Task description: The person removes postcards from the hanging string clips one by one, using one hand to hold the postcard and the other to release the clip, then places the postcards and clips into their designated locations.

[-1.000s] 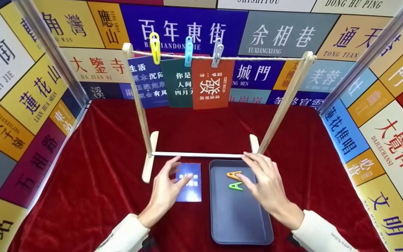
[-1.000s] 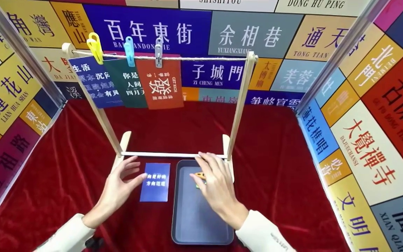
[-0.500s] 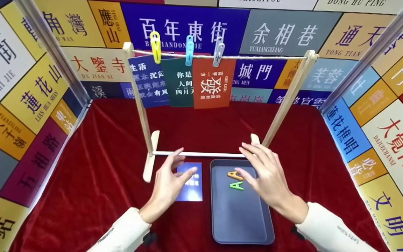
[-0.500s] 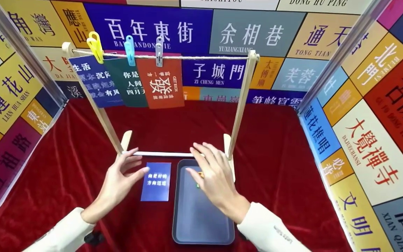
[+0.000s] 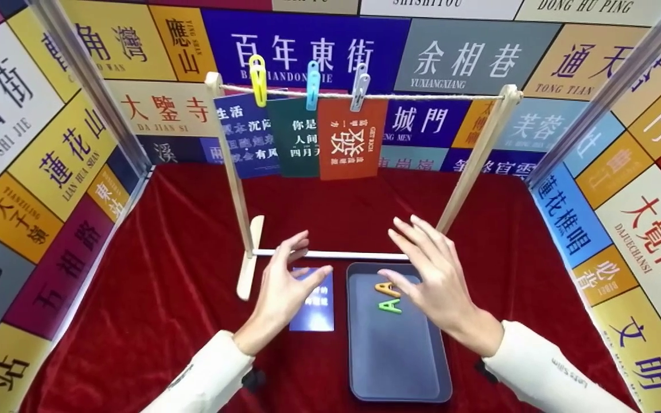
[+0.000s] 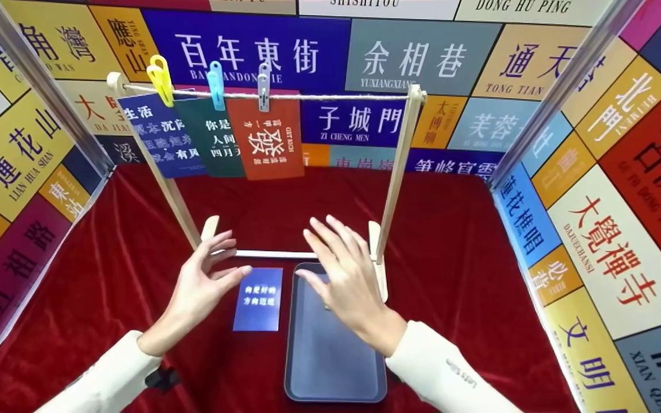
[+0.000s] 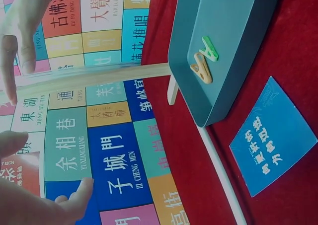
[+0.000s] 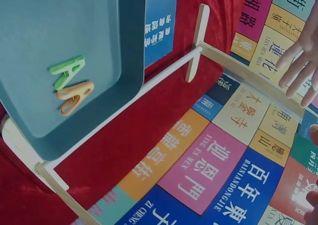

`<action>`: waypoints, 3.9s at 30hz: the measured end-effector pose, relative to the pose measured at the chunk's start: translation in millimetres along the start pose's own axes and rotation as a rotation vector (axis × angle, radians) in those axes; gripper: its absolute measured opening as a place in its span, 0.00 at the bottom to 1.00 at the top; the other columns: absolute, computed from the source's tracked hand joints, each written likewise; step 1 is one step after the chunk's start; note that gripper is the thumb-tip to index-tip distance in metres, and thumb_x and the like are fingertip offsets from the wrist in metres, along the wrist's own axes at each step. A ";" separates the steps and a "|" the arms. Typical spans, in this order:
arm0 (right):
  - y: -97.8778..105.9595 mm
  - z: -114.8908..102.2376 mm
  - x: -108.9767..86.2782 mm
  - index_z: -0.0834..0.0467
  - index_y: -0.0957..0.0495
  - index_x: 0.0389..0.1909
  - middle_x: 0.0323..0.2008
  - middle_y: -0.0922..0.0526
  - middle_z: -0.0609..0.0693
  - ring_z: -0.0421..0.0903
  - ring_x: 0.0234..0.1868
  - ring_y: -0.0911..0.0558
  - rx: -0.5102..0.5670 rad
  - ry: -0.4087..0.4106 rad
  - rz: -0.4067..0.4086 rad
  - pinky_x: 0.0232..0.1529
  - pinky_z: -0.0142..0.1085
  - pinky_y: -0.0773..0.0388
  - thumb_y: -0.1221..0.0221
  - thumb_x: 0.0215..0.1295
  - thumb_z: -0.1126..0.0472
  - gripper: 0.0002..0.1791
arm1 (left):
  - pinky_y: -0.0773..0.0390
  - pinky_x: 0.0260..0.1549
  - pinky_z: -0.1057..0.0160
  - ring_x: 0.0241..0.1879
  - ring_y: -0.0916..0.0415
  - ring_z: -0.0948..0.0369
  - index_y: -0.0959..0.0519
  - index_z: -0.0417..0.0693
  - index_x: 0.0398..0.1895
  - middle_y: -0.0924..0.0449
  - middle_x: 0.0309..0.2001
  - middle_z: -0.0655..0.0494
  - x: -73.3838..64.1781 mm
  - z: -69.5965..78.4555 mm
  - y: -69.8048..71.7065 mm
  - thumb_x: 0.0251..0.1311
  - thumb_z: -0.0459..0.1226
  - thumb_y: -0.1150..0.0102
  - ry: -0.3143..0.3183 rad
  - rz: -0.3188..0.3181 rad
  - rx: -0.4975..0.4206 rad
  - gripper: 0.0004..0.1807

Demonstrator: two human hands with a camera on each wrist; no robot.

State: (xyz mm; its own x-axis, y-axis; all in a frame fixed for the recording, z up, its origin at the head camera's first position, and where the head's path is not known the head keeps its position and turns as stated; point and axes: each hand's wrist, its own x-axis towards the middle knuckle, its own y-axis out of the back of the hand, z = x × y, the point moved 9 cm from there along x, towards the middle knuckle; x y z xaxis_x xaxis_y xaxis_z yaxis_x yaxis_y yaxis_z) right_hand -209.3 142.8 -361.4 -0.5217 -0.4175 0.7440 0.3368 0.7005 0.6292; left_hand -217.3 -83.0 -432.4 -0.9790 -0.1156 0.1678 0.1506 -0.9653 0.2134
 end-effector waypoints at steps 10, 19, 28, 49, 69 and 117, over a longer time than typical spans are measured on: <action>1.6 2.7 17.7 0.61 0.23 0.63 0.65 0.23 0.58 0.53 0.73 0.33 0.021 0.007 -0.014 0.70 0.45 0.35 0.30 0.61 0.52 0.31 | 0.13 0.51 0.53 0.62 0.23 0.51 0.29 0.47 0.69 0.23 0.62 0.45 14.0 11.2 -5.2 0.53 0.34 0.25 -0.028 -0.003 -0.017 0.38; 2.0 2.0 37.5 0.61 0.24 0.64 0.66 0.24 0.57 0.55 0.72 0.32 -0.051 0.060 -0.031 0.73 0.47 0.37 0.26 0.55 0.53 0.36 | 0.13 0.51 0.52 0.61 0.23 0.50 0.30 0.49 0.69 0.24 0.62 0.46 24.1 23.2 -4.7 0.54 0.39 0.25 -0.073 0.023 0.029 0.38; 3.5 2.9 50.5 0.61 0.24 0.63 0.66 0.24 0.57 0.56 0.71 0.31 -0.111 0.098 -0.018 0.71 0.53 0.35 0.26 0.55 0.51 0.36 | 0.15 0.54 0.50 0.61 0.24 0.50 0.30 0.49 0.70 0.25 0.62 0.46 34.9 27.5 -9.1 0.53 0.42 0.24 -0.098 0.032 0.053 0.40; 7.8 2.7 73.6 0.61 0.26 0.66 0.68 0.25 0.57 0.56 0.71 0.31 -0.148 0.113 0.020 0.73 0.51 0.36 0.27 0.57 0.49 0.39 | 0.16 0.57 0.52 0.63 0.26 0.52 0.31 0.46 0.70 0.26 0.63 0.46 47.3 50.3 -11.8 0.53 0.43 0.24 -0.207 0.075 0.020 0.41; 20.9 5.1 121.0 0.62 0.27 0.66 0.66 0.24 0.57 0.56 0.70 0.30 -0.013 0.151 0.089 0.73 0.47 0.35 0.28 0.58 0.52 0.37 | 0.16 0.56 0.60 0.63 0.26 0.53 0.30 0.43 0.68 0.27 0.63 0.46 71.2 70.4 -0.7 0.55 0.41 0.25 -0.242 0.189 -0.046 0.38; 12.4 27.9 228.1 0.60 0.31 0.70 0.66 0.24 0.56 0.50 0.69 0.28 -0.015 -0.095 -0.111 0.76 0.44 0.39 0.37 0.60 0.44 0.40 | 0.20 0.61 0.54 0.58 0.22 0.52 0.27 0.41 0.63 0.22 0.58 0.43 120.9 62.2 -2.8 0.56 0.34 0.27 -0.079 0.278 -0.279 0.31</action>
State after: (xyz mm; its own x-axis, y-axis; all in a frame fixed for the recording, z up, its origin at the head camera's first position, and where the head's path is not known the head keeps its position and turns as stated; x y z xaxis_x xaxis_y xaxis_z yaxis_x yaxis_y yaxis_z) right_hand -346.0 72.4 -190.1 -0.6279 -0.4349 0.6455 0.2843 0.6439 0.7103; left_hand -327.5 -79.6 -352.9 -0.8910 -0.3738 0.2577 0.3549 -0.9274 -0.1182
